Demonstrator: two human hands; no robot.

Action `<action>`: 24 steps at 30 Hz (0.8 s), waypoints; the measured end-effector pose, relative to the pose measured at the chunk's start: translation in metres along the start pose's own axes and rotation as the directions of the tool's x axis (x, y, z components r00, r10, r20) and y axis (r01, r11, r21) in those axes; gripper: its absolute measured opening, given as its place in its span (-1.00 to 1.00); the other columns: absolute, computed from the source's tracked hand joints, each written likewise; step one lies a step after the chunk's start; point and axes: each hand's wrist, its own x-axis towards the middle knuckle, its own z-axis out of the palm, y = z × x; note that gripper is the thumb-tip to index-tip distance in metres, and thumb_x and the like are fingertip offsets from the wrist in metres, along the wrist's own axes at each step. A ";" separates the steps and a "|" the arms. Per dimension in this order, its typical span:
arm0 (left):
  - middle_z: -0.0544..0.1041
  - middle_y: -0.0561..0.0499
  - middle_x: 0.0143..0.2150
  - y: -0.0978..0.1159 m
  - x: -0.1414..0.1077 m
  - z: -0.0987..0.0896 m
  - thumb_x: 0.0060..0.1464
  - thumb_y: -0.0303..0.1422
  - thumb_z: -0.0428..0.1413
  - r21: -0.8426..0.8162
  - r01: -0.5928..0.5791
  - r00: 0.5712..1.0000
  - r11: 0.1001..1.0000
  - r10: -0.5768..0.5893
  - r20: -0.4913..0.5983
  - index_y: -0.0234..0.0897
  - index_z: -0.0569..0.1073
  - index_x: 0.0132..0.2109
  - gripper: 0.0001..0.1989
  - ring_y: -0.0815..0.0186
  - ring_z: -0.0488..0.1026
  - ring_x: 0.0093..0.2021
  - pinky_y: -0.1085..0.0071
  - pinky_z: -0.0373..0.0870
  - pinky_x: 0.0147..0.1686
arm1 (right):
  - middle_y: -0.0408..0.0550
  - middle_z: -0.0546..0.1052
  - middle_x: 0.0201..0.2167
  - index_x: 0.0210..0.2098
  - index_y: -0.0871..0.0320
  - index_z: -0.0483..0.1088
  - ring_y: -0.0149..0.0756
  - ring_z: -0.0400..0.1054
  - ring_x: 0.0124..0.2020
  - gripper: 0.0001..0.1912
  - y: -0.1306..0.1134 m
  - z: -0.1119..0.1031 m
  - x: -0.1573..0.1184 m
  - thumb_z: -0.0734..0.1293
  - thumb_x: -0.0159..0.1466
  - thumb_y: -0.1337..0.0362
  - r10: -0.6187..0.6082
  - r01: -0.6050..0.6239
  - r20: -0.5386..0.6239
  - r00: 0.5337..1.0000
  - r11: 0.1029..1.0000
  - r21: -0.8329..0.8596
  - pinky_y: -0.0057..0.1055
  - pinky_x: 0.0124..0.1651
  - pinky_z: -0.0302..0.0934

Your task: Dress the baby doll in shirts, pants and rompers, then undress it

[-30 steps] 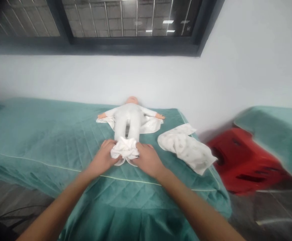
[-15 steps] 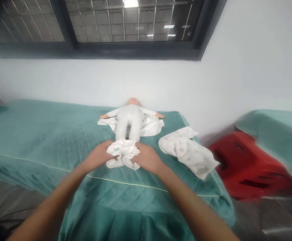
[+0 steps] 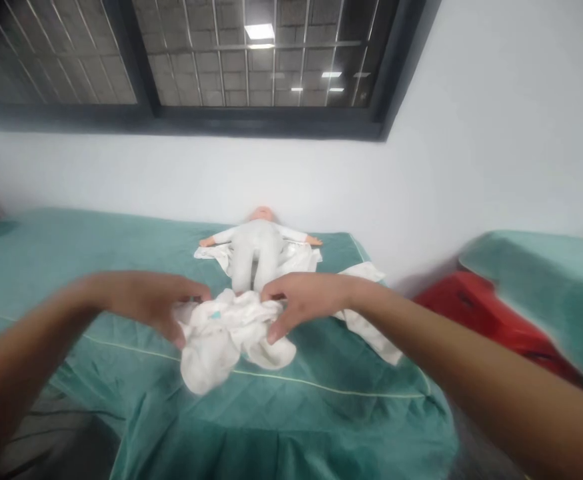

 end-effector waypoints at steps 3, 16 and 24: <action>0.57 0.06 -0.35 0.019 -0.006 -0.026 -0.28 -0.20 0.35 0.095 -0.010 0.994 0.995 0.000 0.108 -0.08 0.59 -0.28 -0.69 0.25 0.45 -0.39 0.49 0.21 -0.47 | -0.18 0.47 -0.43 -0.34 0.07 0.48 -0.34 0.24 -0.45 -0.62 -0.016 -0.021 -0.003 0.45 0.09 -0.10 0.002 0.002 0.038 0.999 0.993 -0.121 -0.42 -0.43 0.03; 0.51 0.05 -0.38 0.077 0.008 -0.037 -0.01 -0.38 0.06 0.420 -0.085 0.913 0.904 0.239 -0.330 -0.22 0.45 -0.40 -0.92 0.31 0.38 -0.38 0.46 0.15 -0.42 | -0.18 0.42 -0.50 -0.43 0.13 0.45 -0.40 0.27 -0.45 -0.61 -0.065 -0.057 0.000 0.41 0.15 -0.10 -0.120 0.146 -0.154 0.981 0.974 0.170 -0.42 -0.36 0.16; 0.54 0.03 -0.26 0.056 0.009 -0.038 0.00 -0.17 0.17 0.218 -0.034 0.914 0.975 0.118 -0.388 -0.23 0.48 -0.28 -0.78 0.30 0.44 -0.34 0.49 0.21 -0.44 | -0.09 0.57 -0.12 -0.34 0.07 0.59 -0.22 0.44 -0.11 -0.72 -0.043 -0.072 -0.003 0.43 0.14 0.00 -0.171 0.176 -0.161 0.972 0.984 0.019 -0.32 -0.07 0.32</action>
